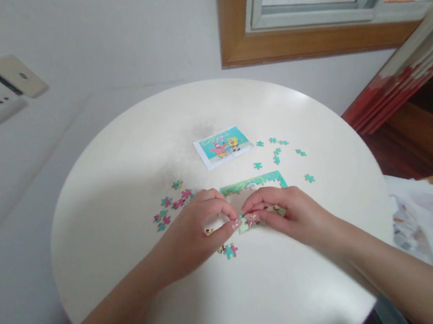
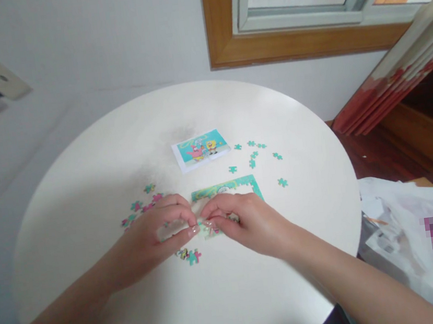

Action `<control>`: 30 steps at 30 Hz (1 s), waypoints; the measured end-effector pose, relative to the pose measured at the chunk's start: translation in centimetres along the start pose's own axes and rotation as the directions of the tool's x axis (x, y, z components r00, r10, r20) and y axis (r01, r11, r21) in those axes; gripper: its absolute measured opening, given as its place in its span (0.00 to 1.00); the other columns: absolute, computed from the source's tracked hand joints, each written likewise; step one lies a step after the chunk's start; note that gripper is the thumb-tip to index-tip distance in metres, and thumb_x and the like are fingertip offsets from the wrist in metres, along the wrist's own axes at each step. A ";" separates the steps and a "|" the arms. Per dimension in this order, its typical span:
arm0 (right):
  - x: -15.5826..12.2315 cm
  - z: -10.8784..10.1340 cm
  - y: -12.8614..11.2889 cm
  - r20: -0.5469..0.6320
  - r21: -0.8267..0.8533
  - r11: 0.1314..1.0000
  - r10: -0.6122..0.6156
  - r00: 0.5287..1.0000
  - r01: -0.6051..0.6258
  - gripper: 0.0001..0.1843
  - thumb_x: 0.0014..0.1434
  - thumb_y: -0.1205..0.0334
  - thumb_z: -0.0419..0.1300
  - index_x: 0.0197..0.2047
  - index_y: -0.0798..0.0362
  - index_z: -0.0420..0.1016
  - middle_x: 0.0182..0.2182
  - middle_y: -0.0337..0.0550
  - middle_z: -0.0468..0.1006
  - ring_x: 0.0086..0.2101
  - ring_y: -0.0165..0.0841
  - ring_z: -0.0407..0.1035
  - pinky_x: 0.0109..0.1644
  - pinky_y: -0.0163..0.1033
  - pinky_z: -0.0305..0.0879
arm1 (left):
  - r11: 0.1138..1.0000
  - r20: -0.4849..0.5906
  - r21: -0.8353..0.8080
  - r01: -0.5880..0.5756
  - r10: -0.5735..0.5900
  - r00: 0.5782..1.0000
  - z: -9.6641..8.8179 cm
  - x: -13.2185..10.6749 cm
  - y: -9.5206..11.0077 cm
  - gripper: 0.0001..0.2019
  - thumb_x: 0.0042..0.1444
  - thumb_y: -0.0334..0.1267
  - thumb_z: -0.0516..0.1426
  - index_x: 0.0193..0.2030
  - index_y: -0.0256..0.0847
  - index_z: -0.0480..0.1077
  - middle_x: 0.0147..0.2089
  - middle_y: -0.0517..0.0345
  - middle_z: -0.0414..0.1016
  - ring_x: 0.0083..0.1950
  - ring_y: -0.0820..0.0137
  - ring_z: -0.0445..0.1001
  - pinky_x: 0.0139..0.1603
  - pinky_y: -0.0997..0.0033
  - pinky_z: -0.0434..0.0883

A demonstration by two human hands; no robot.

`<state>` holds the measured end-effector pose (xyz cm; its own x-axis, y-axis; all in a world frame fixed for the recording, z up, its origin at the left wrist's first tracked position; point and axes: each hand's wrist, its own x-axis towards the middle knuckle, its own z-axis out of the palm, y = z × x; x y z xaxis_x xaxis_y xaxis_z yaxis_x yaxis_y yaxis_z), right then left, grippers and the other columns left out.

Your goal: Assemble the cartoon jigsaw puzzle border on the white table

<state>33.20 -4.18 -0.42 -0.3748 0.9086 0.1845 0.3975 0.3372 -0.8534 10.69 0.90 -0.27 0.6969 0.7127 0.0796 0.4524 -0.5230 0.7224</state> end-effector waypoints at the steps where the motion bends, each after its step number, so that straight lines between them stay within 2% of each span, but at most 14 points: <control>1: -0.1 -0.2 0.1 0.007 -0.031 0.999 -0.044 0.999 0.044 0.10 0.66 0.68 0.55 0.44 0.49 0.77 0.39 0.40 0.83 0.37 0.29 0.75 0.42 0.36 0.70 | 1.000 0.002 0.012 0.012 -0.012 1.000 -0.2 -0.1 -0.1 0.06 0.60 0.38 0.57 0.34 0.45 0.75 0.39 0.60 0.73 0.44 0.66 0.72 0.49 0.64 0.67; 4: -0.4 -0.6 0.6 0.064 -0.146 0.970 -0.185 0.981 0.193 0.11 0.67 0.69 0.55 0.46 0.50 0.78 0.40 0.43 0.83 0.41 0.32 0.74 0.48 0.42 0.67 | 0.996 0.013 0.063 0.057 -0.058 0.998 -0.6 -0.4 -0.5 0.07 0.59 0.40 0.57 0.33 0.46 0.76 0.40 0.59 0.71 0.48 0.64 0.70 0.53 0.60 0.65; 7: -0.8 -0.8 0.9 0.159 -0.294 0.917 -0.233 0.960 0.271 0.13 0.66 0.69 0.56 0.47 0.50 0.80 0.42 0.46 0.81 0.45 0.37 0.72 0.52 0.47 0.62 | 0.986 0.034 0.134 0.098 -0.104 0.994 -0.5 -0.5 -1.1 0.08 0.59 0.41 0.57 0.33 0.47 0.77 0.40 0.59 0.70 0.48 0.62 0.69 0.53 0.57 0.64; 12: -1.3 -0.3 1.1 0.258 -0.436 0.847 -0.207 0.944 0.304 0.14 0.66 0.67 0.57 0.49 0.47 0.81 0.46 0.44 0.79 0.48 0.38 0.67 0.54 0.49 0.56 | 0.970 0.026 0.215 0.116 -0.125 0.992 0.0 -0.5 -2.0 0.08 0.57 0.41 0.57 0.32 0.46 0.78 0.38 0.57 0.69 0.46 0.61 0.67 0.52 0.55 0.62; 21: -1.3 0.3 1.1 0.296 -0.538 0.782 -0.172 0.939 0.313 0.14 0.69 0.65 0.54 0.51 0.50 0.79 0.45 0.43 0.77 0.48 0.38 0.65 0.53 0.47 0.53 | 0.971 0.012 0.222 0.083 -0.088 0.996 0.6 -0.6 -2.1 0.09 0.57 0.40 0.57 0.30 0.44 0.78 0.36 0.57 0.69 0.42 0.63 0.68 0.48 0.57 0.61; 30: -1.2 0.3 0.8 0.318 -0.567 0.759 -0.156 0.935 0.320 0.14 0.70 0.65 0.52 0.49 0.51 0.80 0.44 0.44 0.77 0.48 0.37 0.64 0.53 0.46 0.53 | 0.967 0.034 0.253 0.032 -0.042 0.999 0.9 -0.9 -2.4 0.08 0.59 0.39 0.57 0.31 0.44 0.77 0.37 0.57 0.69 0.44 0.63 0.69 0.50 0.57 0.62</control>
<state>33.69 -5.10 -1.45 -0.6791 0.7185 0.1502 0.6569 0.6861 -0.3126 9.48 1.10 -2.72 0.6957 0.7179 0.0253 0.6009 -0.6009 0.5271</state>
